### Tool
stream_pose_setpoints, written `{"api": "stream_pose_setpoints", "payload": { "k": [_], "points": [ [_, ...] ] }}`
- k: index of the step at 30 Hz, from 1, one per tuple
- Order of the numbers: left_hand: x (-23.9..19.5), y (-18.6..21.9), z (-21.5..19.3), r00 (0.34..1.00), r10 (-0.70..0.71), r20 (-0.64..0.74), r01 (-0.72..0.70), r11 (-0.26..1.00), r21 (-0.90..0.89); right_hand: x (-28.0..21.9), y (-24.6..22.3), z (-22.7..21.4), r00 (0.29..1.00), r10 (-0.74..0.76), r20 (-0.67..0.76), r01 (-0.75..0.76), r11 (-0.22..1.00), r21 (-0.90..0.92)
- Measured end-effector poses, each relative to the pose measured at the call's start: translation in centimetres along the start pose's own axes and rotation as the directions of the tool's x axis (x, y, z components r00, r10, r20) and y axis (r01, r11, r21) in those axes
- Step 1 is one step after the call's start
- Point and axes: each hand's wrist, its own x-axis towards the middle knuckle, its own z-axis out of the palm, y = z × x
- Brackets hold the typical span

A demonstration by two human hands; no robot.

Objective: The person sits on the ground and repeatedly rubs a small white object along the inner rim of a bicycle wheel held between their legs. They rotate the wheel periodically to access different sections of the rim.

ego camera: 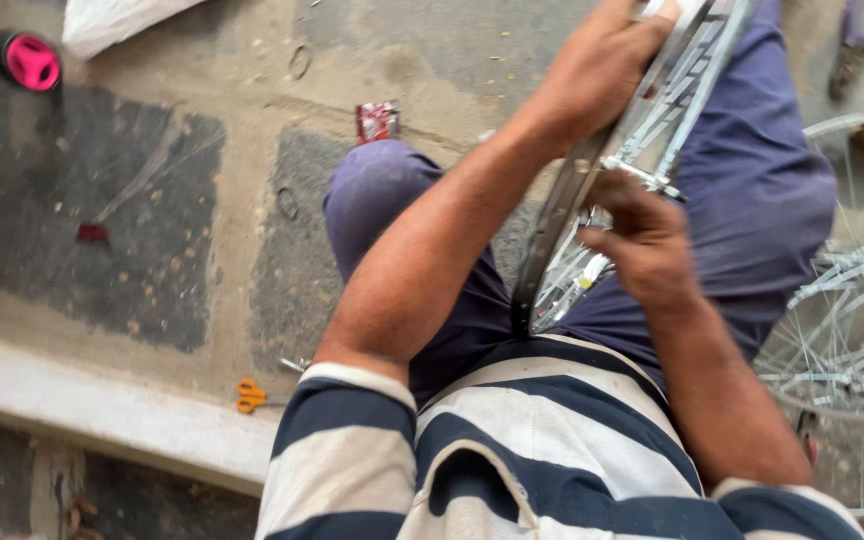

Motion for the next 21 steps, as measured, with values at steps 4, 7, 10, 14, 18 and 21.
{"api": "stream_pose_setpoints", "payload": {
  "k": [4, 7, 10, 14, 18, 21],
  "points": [
    [0.8, -0.7, 1.0, 0.999, 0.034, 0.006, -0.034, 0.999, 0.001, -0.5, 1.1, -0.2, 0.999, -0.035, 0.024, 0.040, 0.964, -0.263],
    [1.2, -1.1, 1.5, 0.990, 0.113, -0.087, -0.104, 0.989, 0.103, -0.5, 1.2, 0.1, 0.997, 0.053, -0.047, -0.067, 0.918, -0.391],
    [1.2, -1.2, 1.5, 0.976, 0.178, -0.127, -0.169, 0.982, 0.083, -0.2, 0.1, 0.3, 1.000, 0.016, 0.026, -0.012, 0.991, -0.136],
    [1.2, -0.7, 1.4, 0.999, 0.013, -0.048, -0.006, 0.987, 0.158, -0.1, -0.6, 1.1, 0.998, -0.062, 0.010, 0.063, 0.982, -0.179],
    [0.9, -0.7, 1.2, 1.000, 0.013, 0.007, -0.014, 0.997, 0.080, -0.4, 0.1, 1.0, 0.990, 0.095, -0.106, -0.136, 0.850, -0.509],
    [0.9, -0.9, 1.1, 0.992, 0.123, -0.029, -0.118, 0.985, 0.125, -0.5, 0.3, 0.0, 0.999, -0.037, 0.018, 0.039, 0.996, -0.082]
  ]
}}
